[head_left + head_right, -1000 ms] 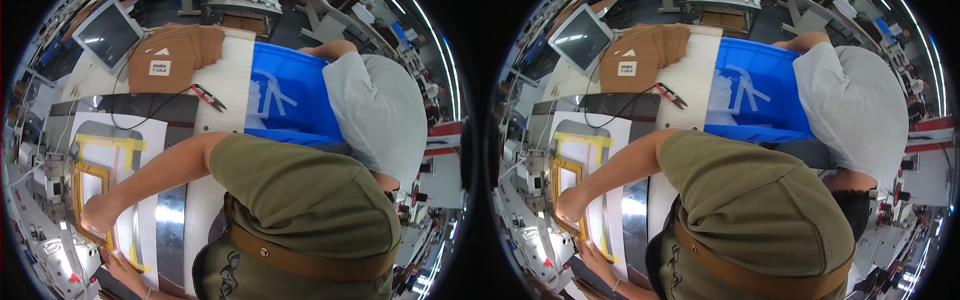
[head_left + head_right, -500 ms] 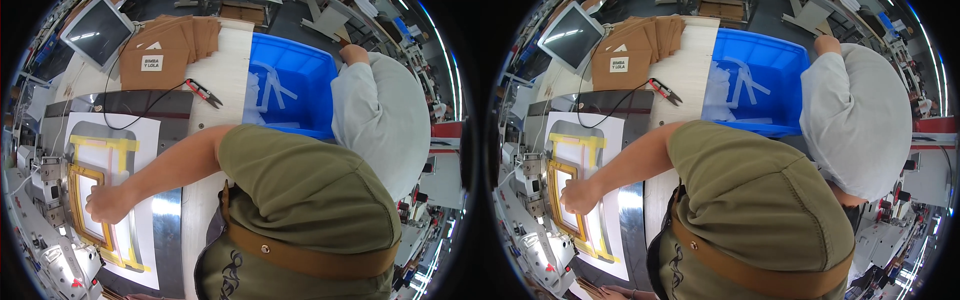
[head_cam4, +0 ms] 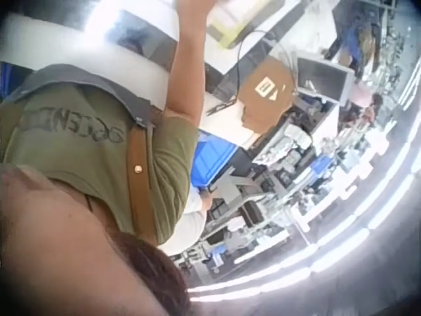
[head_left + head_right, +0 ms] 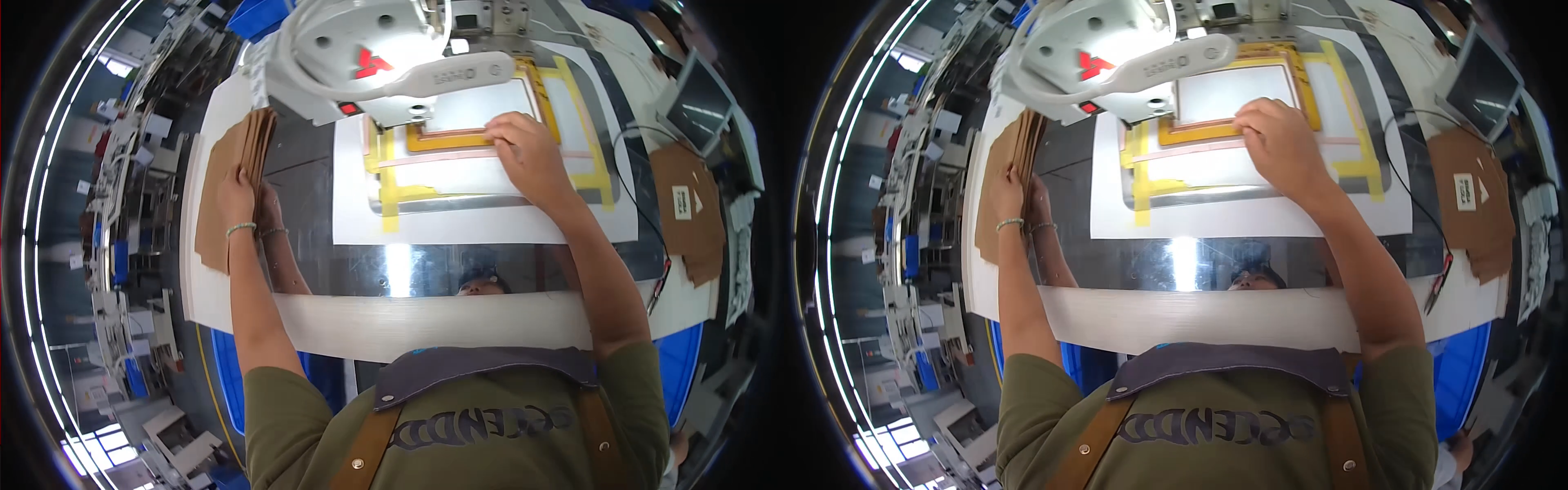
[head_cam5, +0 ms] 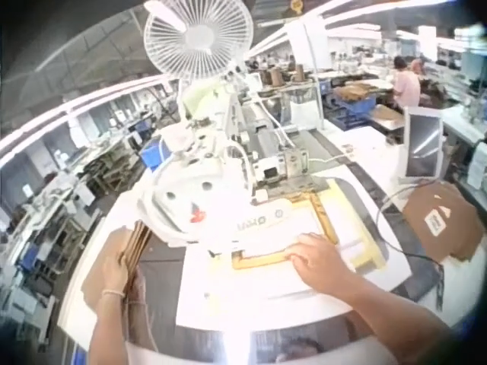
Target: Sewing brand labels onto leather components using an industrial sewing machine.
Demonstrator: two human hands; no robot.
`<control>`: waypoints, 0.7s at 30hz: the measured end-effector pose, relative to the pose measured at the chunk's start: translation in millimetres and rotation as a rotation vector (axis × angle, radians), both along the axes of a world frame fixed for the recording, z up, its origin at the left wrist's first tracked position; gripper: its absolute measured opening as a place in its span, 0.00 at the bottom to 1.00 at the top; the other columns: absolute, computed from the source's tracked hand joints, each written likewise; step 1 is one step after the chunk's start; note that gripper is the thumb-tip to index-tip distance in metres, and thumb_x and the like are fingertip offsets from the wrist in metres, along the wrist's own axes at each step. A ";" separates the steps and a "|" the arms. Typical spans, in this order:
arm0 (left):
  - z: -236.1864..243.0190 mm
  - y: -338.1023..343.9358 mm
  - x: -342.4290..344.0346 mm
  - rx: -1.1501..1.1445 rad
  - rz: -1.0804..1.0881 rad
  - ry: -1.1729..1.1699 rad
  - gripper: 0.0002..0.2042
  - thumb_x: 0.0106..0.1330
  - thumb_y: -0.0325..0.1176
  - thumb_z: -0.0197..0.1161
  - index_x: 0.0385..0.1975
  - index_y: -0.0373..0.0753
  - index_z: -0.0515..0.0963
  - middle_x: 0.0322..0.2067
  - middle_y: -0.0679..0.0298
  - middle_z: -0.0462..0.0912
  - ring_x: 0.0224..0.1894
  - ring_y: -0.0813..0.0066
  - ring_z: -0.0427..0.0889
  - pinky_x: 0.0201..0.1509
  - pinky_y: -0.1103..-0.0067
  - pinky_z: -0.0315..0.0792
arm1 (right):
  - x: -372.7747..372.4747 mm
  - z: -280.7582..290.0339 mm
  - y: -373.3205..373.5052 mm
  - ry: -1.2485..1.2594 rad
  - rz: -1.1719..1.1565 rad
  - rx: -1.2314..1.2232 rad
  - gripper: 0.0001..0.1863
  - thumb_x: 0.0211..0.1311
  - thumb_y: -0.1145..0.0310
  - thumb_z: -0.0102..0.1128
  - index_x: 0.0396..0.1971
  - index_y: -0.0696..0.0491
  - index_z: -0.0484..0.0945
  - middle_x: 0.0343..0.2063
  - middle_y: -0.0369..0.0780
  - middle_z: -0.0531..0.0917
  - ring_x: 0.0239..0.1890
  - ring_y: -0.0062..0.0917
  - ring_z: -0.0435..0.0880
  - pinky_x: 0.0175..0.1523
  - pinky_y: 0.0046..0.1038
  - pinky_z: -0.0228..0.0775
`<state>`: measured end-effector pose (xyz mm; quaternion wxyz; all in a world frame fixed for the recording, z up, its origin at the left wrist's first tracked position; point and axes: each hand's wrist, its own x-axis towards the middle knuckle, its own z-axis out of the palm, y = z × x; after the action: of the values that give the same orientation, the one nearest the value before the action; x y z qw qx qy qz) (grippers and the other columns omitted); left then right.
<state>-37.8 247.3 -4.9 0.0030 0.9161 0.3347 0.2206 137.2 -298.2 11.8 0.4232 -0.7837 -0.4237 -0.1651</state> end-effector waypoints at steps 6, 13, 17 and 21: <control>14.5 -3.3 -5.3 0.048 -0.047 0.026 0.13 0.77 0.40 0.62 0.50 0.41 0.88 0.43 0.47 0.90 0.46 0.43 0.89 0.50 0.56 0.81 | 0.4 -4.5 -9.6 0.047 -0.030 -0.040 0.07 0.67 0.79 0.59 0.38 0.59 0.85 0.43 0.41 0.88 0.48 0.37 0.86 0.56 0.38 0.75; 23.4 30.3 0.9 0.138 -0.198 0.047 0.12 0.73 0.34 0.63 0.50 0.39 0.88 0.41 0.44 0.90 0.44 0.41 0.88 0.51 0.56 0.82 | 0.5 -2.6 -10.8 0.081 -0.023 -0.043 0.07 0.68 0.78 0.58 0.40 0.59 0.85 0.43 0.42 0.88 0.48 0.38 0.86 0.56 0.38 0.74; 33.1 58.1 16.3 -0.048 -0.071 0.178 0.13 0.72 0.33 0.64 0.48 0.34 0.90 0.35 0.42 0.90 0.40 0.46 0.90 0.51 0.62 0.83 | 1.6 -3.6 -13.7 0.067 -0.040 -0.062 0.07 0.70 0.77 0.58 0.40 0.58 0.86 0.43 0.42 0.88 0.47 0.38 0.86 0.55 0.38 0.74; 72.7 136.3 -37.5 -0.501 0.000 -0.638 0.15 0.72 0.38 0.69 0.46 0.31 0.90 0.32 0.51 0.91 0.37 0.66 0.92 0.48 0.71 0.83 | 1.2 1.5 1.2 0.079 0.024 0.005 0.07 0.70 0.76 0.58 0.40 0.58 0.86 0.43 0.42 0.88 0.47 0.38 0.86 0.55 0.38 0.73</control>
<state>-75.3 383.6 67.8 0.3301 0.7725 0.3604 0.4055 138.3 -297.0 13.4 0.4433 -0.7835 -0.4156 -0.1301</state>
